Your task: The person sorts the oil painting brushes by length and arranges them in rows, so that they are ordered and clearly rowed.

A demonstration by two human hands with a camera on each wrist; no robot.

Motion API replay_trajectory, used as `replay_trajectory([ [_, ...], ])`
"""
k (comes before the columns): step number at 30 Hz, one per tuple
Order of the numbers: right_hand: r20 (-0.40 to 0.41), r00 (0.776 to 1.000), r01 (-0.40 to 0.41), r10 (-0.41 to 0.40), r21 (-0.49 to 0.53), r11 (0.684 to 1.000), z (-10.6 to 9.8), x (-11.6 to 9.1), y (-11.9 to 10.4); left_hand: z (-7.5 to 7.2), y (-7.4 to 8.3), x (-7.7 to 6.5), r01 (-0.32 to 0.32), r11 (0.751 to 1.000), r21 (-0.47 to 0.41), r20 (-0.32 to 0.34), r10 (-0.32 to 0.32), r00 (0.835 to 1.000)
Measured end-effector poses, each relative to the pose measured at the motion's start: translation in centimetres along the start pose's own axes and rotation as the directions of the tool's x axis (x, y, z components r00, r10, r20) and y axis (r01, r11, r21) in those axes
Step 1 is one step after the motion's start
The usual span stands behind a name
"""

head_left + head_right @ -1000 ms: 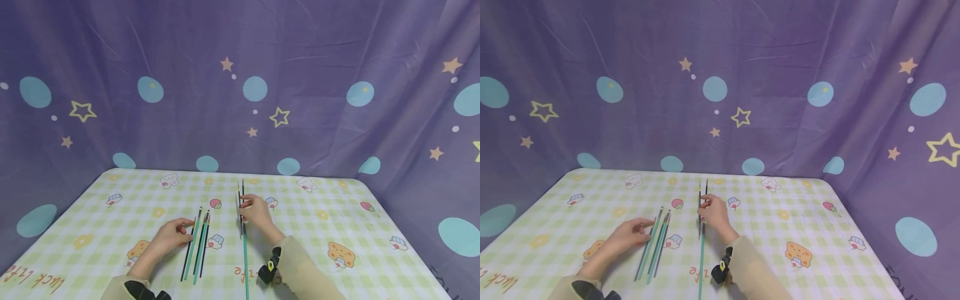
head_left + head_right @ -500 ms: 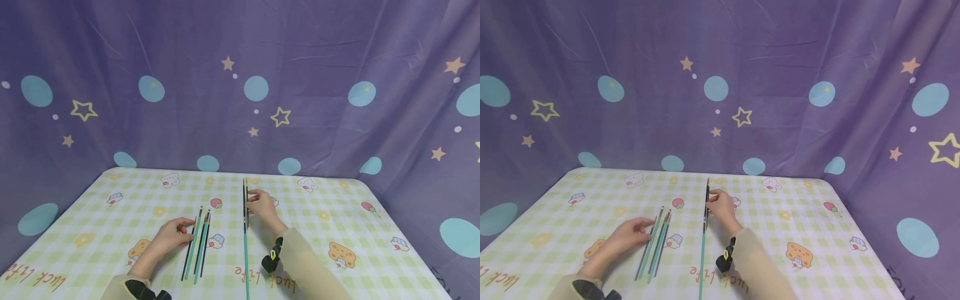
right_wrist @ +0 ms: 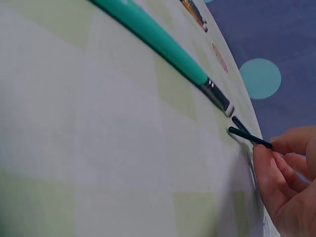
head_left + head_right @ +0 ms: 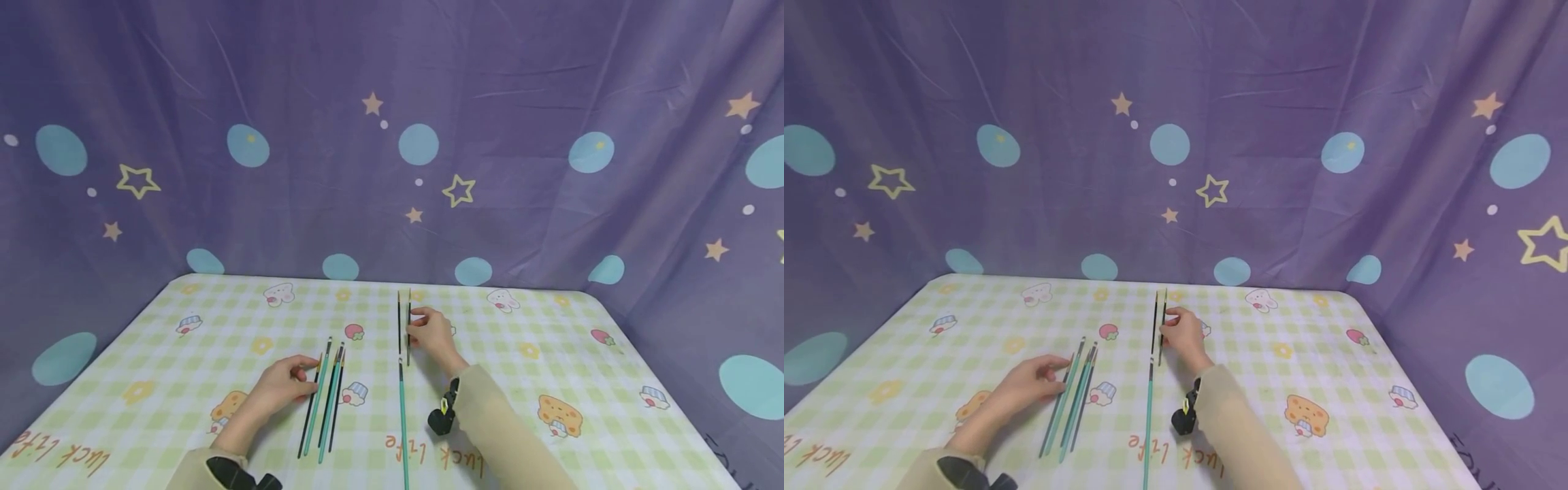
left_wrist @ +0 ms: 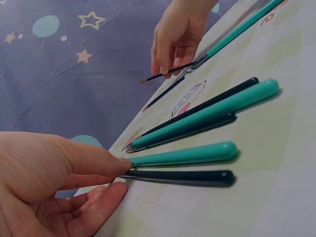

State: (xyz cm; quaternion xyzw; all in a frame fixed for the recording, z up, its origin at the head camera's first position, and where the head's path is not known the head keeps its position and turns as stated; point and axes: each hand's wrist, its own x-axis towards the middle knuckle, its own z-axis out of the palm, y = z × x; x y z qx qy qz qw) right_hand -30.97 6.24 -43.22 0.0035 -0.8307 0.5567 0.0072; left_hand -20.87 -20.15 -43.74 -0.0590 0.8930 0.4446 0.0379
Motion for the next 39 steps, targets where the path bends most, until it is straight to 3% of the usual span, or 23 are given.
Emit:
replay_trajectory([
  [24,-0.062,0.998,0.021,-0.025,-0.061,0.998,0.4,1.3,0.4,0.0,0.1,0.0,0.014,1.000,0.006,0.003,-0.014,1.000],
  [32,-0.069,0.996,0.039,-0.052,-0.172,0.984,0.8,1.5,0.6,-0.1,0.1,-0.1,0.021,1.000,0.007,0.006,-0.021,1.000],
  [39,-0.065,0.997,0.027,-0.040,-0.198,0.980,0.8,1.6,0.3,0.0,0.1,0.0,0.018,1.000,0.001,0.004,-0.018,1.000],
])
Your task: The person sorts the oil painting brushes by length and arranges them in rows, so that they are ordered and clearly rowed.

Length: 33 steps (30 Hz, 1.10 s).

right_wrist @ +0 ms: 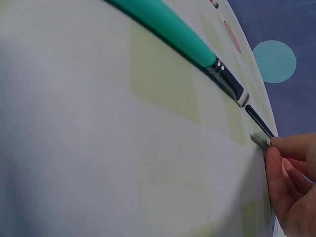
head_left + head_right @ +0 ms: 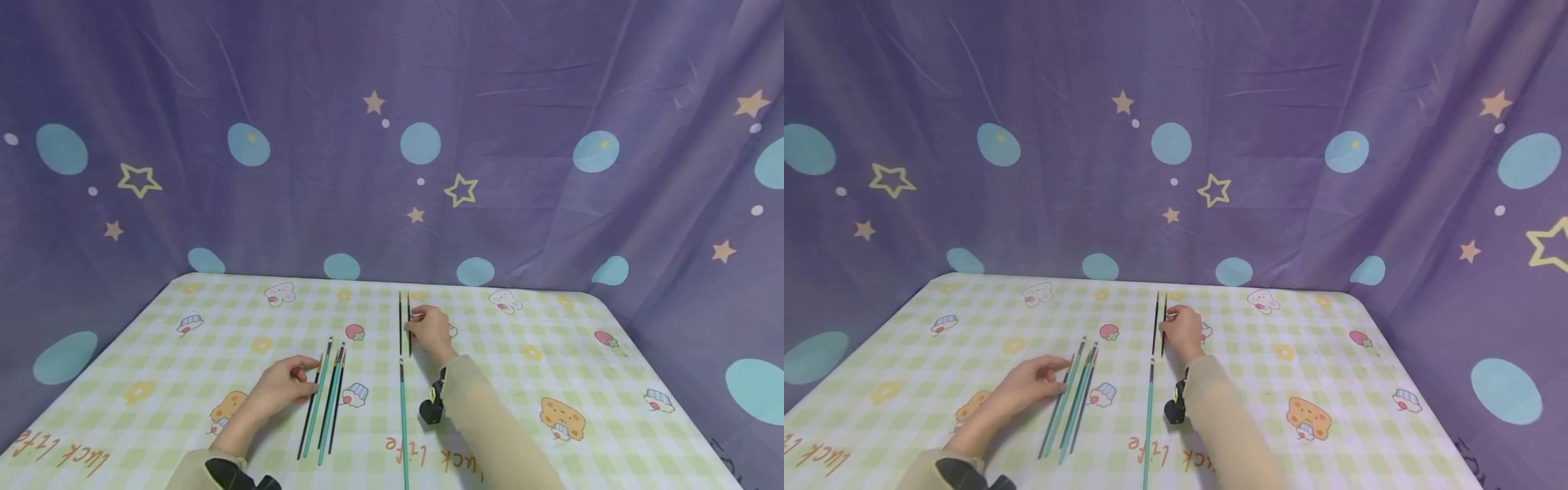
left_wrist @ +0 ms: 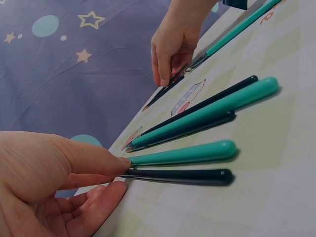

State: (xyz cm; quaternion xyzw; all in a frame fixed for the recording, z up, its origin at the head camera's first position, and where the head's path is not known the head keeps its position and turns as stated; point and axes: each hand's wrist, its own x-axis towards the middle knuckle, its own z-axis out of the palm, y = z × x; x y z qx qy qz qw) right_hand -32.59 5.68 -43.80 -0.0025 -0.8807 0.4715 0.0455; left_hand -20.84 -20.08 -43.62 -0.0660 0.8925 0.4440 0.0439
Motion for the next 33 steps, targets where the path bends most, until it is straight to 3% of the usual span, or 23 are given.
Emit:
replay_trajectory([
  [14,-0.012,0.999,-0.041,0.041,-0.004,0.999,-0.2,0.1,0.1,0.1,0.4,-0.1,-0.009,1.000,0.007,-0.001,0.009,1.000],
  [23,-0.034,0.999,0.027,-0.026,0.015,1.000,-0.8,-0.5,-0.4,-0.1,0.5,0.0,-0.022,1.000,0.013,-0.006,0.022,1.000],
  [33,0.014,0.997,0.075,-0.074,-0.036,0.997,0.1,-2.5,-1.0,0.0,0.1,-0.1,-0.016,1.000,0.006,-0.001,0.016,1.000],
])
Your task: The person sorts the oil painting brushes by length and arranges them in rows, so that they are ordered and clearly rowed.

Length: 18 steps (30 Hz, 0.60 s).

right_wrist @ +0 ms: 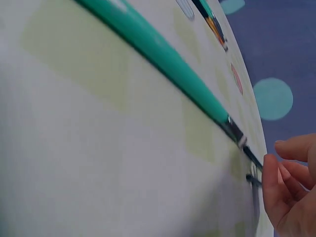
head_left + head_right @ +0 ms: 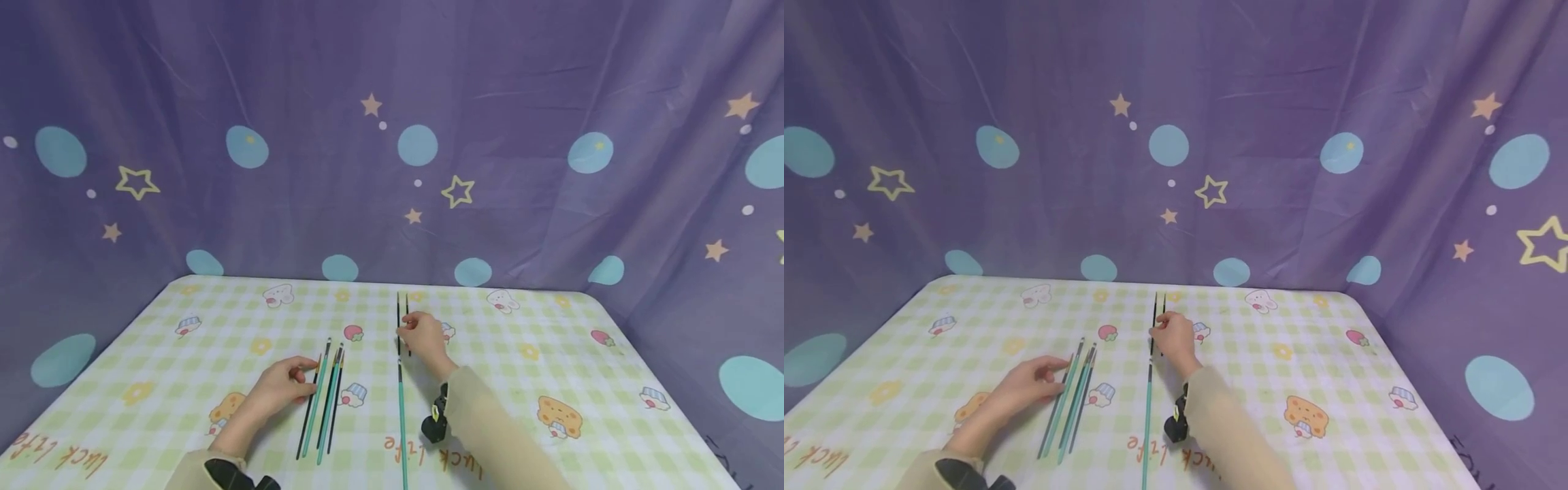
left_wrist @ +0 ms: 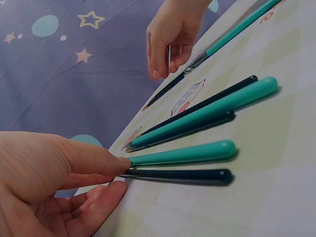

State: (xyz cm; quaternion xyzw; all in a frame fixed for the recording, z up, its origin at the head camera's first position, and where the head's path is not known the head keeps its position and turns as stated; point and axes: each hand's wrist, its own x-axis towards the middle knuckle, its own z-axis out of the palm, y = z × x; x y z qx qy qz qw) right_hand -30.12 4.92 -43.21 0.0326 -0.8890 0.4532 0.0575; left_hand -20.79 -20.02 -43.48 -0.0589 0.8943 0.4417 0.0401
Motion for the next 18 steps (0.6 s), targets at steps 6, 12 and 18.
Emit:
replay_trajectory([
  [6,0.057,0.997,0.041,-0.045,0.071,0.997,1.0,-1.4,-0.7,0.1,-0.3,0.0,-0.003,1.000,-0.010,0.003,0.003,1.000],
  [12,0.120,0.991,0.038,-0.050,0.100,0.994,1.6,-2.7,-2.3,0.0,-0.4,0.1,-0.012,1.000,-0.003,0.001,0.012,1.000],
  [18,0.175,0.984,0.011,-0.031,0.115,0.993,2.4,-3.8,-3.2,0.1,-0.4,0.2,-0.005,1.000,-0.010,0.002,0.005,1.000],
])
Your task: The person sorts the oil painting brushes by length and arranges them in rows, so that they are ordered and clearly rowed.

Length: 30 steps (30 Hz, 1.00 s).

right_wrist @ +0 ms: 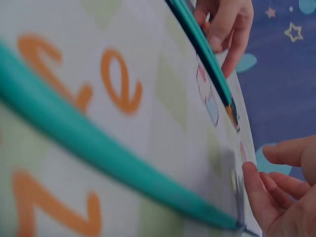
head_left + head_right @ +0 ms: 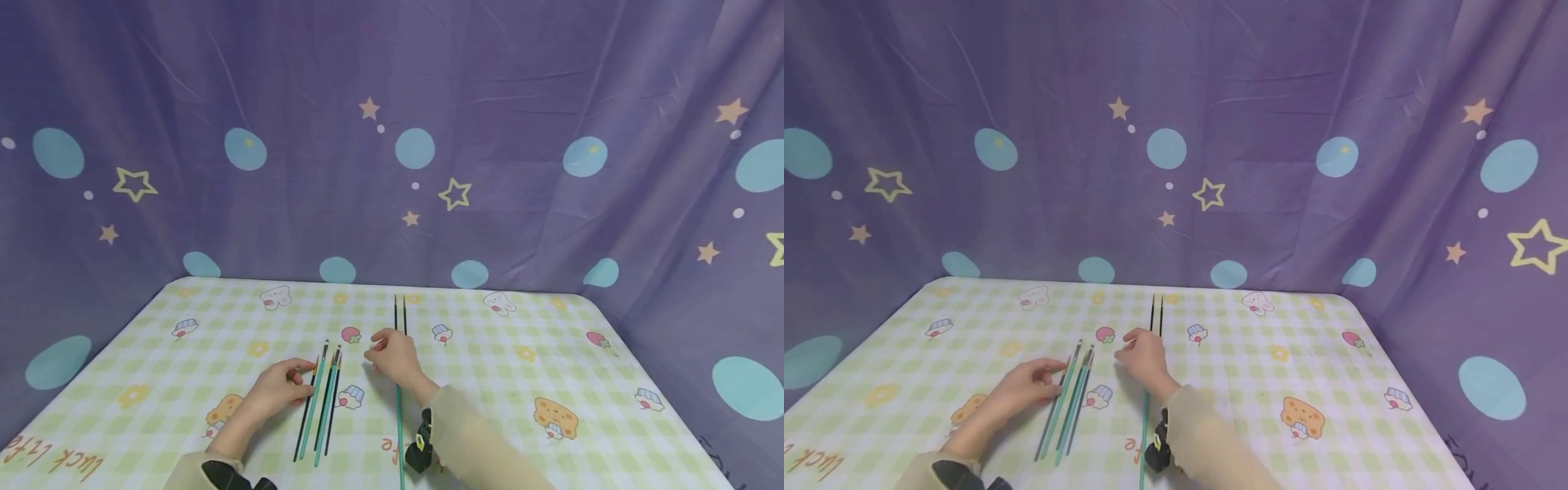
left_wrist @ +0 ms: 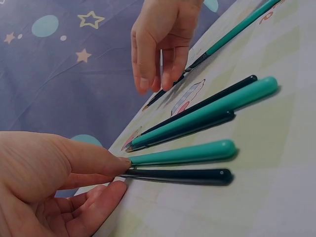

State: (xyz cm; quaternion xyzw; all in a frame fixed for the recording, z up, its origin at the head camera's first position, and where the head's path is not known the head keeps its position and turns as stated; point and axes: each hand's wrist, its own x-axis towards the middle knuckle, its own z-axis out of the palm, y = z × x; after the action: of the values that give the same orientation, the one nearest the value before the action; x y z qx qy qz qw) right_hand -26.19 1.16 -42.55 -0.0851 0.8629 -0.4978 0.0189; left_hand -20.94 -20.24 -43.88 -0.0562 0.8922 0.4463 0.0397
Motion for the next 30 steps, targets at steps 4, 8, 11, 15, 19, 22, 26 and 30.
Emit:
replay_trajectory([
  [4,0.032,0.999,-0.025,0.025,0.006,1.000,0.7,-0.5,-0.5,0.0,-0.1,0.0,0.003,1.000,-0.001,0.003,-0.003,1.000],
  [8,0.074,0.996,-0.039,0.039,-0.003,0.999,1.4,-1.3,-1.2,0.0,0.0,0.0,0.001,1.000,-0.007,0.000,-0.001,1.000],
  [11,0.099,0.994,-0.036,0.035,0.000,0.999,1.7,-1.9,-1.5,0.0,0.1,-0.1,-0.002,1.000,-0.016,0.001,0.002,1.000],
  [15,0.117,0.993,-0.033,0.031,0.012,0.999,2.2,-2.6,-1.7,0.0,0.1,0.0,-0.001,1.000,-0.015,0.007,0.001,1.000],
  [19,0.150,0.987,-0.071,0.060,0.072,0.995,3.0,-3.1,-1.9,-0.1,0.0,0.0,0.000,1.000,0.005,0.002,0.000,1.000],
  [22,0.174,0.982,-0.096,0.074,0.121,0.988,3.5,-3.4,-2.2,-0.1,0.0,0.0,-0.002,1.000,0.012,0.000,0.002,1.000],
  [26,0.167,0.982,-0.105,0.085,0.115,0.988,4.0,-3.8,-2.3,-0.1,0.1,0.0,0.002,1.000,0.016,0.008,-0.002,1.000],
  [30,0.153,0.984,-0.096,0.086,0.061,0.993,4.2,-4.1,-2.4,-0.1,0.2,0.0,0.005,1.000,0.022,0.007,-0.006,1.000],
])
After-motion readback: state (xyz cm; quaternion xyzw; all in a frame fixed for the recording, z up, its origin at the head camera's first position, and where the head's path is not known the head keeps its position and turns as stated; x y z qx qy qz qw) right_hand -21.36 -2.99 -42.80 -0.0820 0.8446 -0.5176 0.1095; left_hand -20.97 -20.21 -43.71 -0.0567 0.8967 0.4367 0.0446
